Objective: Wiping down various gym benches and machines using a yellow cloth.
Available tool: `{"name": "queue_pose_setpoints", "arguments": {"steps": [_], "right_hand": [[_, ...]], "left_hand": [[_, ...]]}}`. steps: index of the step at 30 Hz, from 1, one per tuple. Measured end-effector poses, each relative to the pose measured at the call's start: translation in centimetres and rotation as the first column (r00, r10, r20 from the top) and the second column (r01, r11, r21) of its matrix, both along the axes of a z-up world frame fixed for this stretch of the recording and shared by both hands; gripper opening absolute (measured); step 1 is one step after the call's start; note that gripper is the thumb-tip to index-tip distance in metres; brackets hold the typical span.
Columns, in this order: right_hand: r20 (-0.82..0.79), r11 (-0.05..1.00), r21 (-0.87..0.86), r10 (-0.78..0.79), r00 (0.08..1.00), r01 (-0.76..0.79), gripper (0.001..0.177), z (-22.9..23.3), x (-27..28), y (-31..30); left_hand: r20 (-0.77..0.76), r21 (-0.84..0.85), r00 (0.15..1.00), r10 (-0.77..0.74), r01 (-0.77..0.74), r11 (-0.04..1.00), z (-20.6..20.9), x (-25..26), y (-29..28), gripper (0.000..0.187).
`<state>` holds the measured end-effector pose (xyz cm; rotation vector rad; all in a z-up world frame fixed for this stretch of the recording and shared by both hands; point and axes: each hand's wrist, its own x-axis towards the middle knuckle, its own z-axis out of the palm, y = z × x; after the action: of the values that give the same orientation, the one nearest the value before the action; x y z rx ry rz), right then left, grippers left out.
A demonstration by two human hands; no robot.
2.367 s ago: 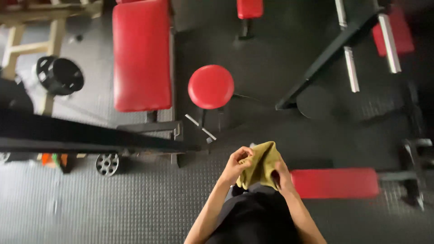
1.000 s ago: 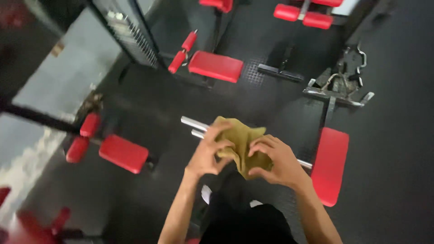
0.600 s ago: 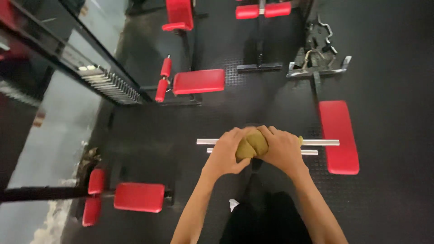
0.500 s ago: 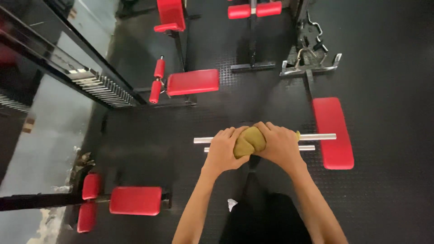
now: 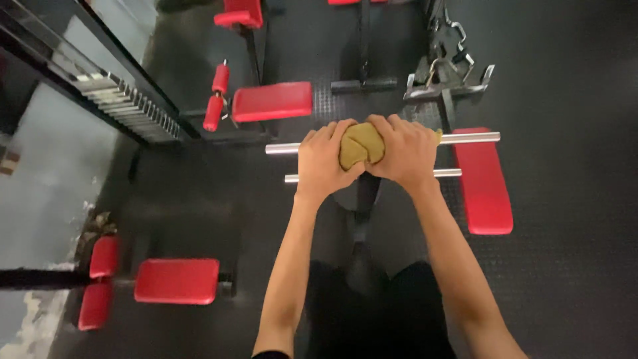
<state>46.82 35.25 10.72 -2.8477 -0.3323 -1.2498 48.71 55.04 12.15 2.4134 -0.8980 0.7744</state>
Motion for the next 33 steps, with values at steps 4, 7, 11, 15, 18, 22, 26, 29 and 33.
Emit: {"name": "queue_pose_setpoints", "arguments": {"steps": [4,7,11,15,18,22,26,29,33], "right_hand": [[0.071,0.998,-0.005,0.068,0.995,-0.068,0.069,1.5,-1.9,0.2],[0.041,0.977,-0.055,0.208,0.977,-0.205,0.093,3.0,-3.7,-0.4],[-0.211,0.908,0.141,0.416,0.884,-0.394,0.062,4.6,-5.4,-3.9],[-0.286,0.977,0.141,0.194,0.938,-0.159,0.061,2.1,-6.4,-12.8],[-0.473,0.961,0.272,0.174,0.864,-0.045,0.103,4.9,-9.1,-9.8],[-0.568,0.995,0.095,0.039,0.822,0.019,0.131,3.0,-8.3,-6.5],[-0.587,0.988,-0.155,-0.078,0.806,-0.017,0.115,2.0,-6.0,-5.0],[-0.605,0.988,-0.150,-0.071,0.793,-0.026,0.119,5.6,-4.4,-3.9],[-0.479,0.984,-0.145,0.021,0.878,-0.103,0.087,2.7,-2.2,-7.0]], "left_hand": [[-0.035,-0.006,0.996,-0.081,0.081,0.997,1.5,-0.6,1.1,0.089],[-0.256,0.020,0.938,-0.236,0.249,0.968,3.5,-1.1,2.4,0.084],[-0.420,0.097,0.872,-0.252,0.319,0.943,5.6,-0.4,3.2,0.095],[-0.103,0.023,0.983,-0.150,0.154,0.988,0.0,4.1,3.4,0.058],[0.029,-0.105,0.962,0.273,-0.269,0.958,-0.3,3.0,0.1,0.057],[-0.035,-0.023,0.937,0.347,-0.348,0.937,-2.1,5.2,0.2,0.045],[-0.336,0.286,0.837,0.432,-0.346,0.893,-3.3,7.3,0.2,0.054],[-0.407,0.276,0.809,0.424,-0.334,0.901,-2.3,6.8,0.4,0.056],[-0.425,0.178,0.858,0.289,-0.234,0.956,0.4,4.7,1.0,0.053]]}}
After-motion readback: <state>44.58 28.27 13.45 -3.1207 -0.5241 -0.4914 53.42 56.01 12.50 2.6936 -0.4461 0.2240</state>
